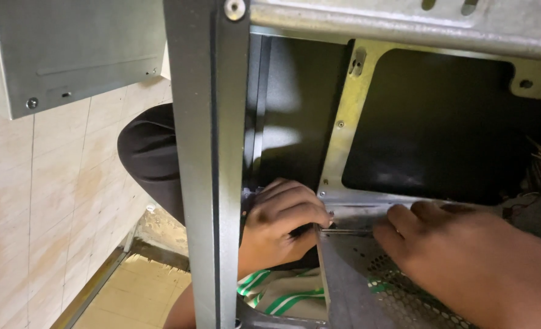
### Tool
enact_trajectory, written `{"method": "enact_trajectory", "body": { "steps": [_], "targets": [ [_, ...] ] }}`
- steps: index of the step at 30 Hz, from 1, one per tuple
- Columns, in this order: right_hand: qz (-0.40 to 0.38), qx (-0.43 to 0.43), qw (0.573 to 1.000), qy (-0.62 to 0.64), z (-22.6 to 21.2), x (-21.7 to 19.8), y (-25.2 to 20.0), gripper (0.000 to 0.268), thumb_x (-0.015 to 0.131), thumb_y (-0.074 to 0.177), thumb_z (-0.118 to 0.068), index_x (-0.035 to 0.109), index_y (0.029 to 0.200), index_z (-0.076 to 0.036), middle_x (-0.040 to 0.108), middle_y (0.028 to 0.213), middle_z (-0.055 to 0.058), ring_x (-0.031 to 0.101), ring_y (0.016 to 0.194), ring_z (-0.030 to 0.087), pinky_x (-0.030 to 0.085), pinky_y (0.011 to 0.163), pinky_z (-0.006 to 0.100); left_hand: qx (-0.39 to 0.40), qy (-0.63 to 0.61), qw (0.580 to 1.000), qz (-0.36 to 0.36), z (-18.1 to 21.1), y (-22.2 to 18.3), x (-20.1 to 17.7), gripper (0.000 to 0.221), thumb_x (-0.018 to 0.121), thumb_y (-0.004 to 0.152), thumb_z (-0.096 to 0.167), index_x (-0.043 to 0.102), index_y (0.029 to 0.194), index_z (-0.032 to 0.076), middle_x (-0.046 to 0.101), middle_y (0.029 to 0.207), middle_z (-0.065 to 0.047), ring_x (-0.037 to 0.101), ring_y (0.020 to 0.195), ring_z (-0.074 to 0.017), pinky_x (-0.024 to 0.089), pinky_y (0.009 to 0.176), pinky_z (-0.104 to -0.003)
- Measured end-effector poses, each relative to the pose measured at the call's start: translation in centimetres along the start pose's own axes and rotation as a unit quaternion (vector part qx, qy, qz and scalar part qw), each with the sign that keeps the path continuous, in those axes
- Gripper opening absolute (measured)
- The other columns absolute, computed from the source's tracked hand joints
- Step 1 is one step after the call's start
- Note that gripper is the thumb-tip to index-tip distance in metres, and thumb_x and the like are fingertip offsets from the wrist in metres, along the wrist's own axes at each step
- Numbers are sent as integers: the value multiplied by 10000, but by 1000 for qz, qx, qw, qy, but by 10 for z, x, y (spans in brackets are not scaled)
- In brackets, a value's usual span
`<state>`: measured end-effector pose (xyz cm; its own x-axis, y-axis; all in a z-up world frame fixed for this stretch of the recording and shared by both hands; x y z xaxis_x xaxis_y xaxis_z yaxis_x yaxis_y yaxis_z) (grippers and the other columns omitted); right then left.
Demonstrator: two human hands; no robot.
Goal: Installing a metal I/O shield into the rear panel of a desktop computer case.
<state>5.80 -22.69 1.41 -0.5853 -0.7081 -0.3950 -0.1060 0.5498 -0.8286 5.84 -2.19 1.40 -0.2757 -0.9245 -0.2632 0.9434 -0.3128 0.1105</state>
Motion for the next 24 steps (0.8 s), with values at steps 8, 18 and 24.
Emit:
{"method": "enact_trajectory", "body": {
  "steps": [8,18,24],
  "targets": [
    [-158,-13,980,123,6,-7,-7,691,633,978,-270,236,1539,-198,530,1327,79,759,1010,309,675,787,494,-8,-5,1000,-23,3,10,1,81,664,885,-2,614,883,62,658,922,-95,659,873,-282,502,823,-399],
    [208,190,959,-40,66,25,-57,1042,701,587,-39,395,1534,-349,664,1271,-64,735,1108,216,688,721,323,-27,20,999,-25,4,26,4,168,699,933,42,560,848,82,719,992,-78,687,904,-261,482,781,-361],
    [309,231,922,36,100,46,-68,661,729,718,-405,604,1365,-352,706,1204,-170,733,995,156,611,825,385,-77,4,993,-85,-11,49,19,193,729,845,13,558,881,95,698,1103,-67,646,959,-268,481,896,-376]
  ]
}}
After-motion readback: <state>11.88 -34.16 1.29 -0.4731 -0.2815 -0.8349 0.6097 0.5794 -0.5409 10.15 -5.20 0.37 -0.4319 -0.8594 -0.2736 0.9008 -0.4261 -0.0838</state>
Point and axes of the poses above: each hand's wrist, its own y-axis towards the middle knuckle, its own x-axis out of the palm, z = x × y, the point moved 6 cm from there along y, towards the middle knuckle
